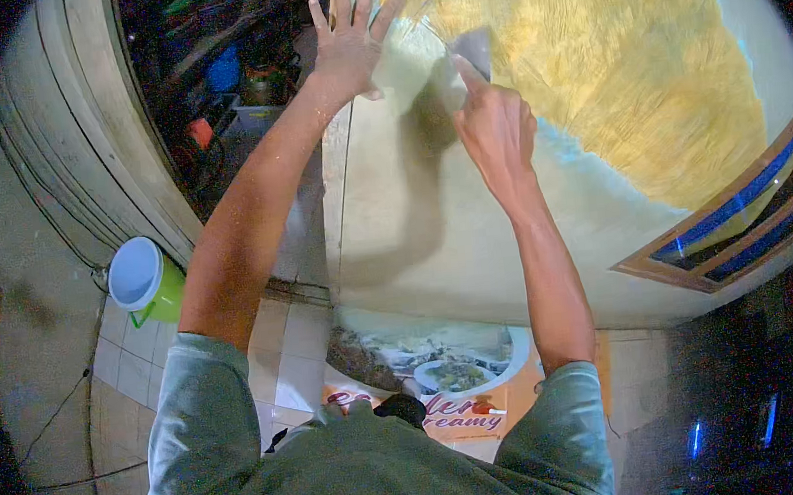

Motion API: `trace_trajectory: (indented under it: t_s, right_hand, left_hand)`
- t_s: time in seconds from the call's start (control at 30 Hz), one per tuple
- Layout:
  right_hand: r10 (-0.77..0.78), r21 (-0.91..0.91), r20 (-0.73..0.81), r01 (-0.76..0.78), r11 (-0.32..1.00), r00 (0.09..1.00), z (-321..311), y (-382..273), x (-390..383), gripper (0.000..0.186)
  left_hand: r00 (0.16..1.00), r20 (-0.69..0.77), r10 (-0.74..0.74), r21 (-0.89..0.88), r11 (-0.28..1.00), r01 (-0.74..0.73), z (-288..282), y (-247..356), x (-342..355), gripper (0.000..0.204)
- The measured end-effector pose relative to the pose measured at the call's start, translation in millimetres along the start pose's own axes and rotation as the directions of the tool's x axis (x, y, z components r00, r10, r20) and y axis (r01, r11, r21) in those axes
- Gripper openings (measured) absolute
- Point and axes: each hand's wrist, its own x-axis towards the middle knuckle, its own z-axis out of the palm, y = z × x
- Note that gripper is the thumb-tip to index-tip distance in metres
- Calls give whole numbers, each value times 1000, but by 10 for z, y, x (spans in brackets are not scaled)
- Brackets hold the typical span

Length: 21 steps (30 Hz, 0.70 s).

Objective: Using a putty knife to apply plaster or filler to a wall surface.

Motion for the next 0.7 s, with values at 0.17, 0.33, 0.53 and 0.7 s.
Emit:
trace_trajectory:
  t_s: [0.17,0.33,0.53,0.7]
  right_hand:
    - [-30,83,-18,32,996,999,-47,-273,212,55]
    - [77,58,56,-80,995,995,14,-68,-35,56]
    - [19,104,-25,-17,994,999,-104,-288,217,54]
    - [-33,101,4,33,994,999,-103,-431,171,56]
  left_hand:
    - [941,336,42,-207,978,31,-121,-12,-41,162]
    - [913,402,61,-188,982,18,-219,58,-95,165]
    - [863,503,58,-171,985,33,-411,-4,128,159]
    - [961,-277,10,126,992,25,74,-273,-95,156]
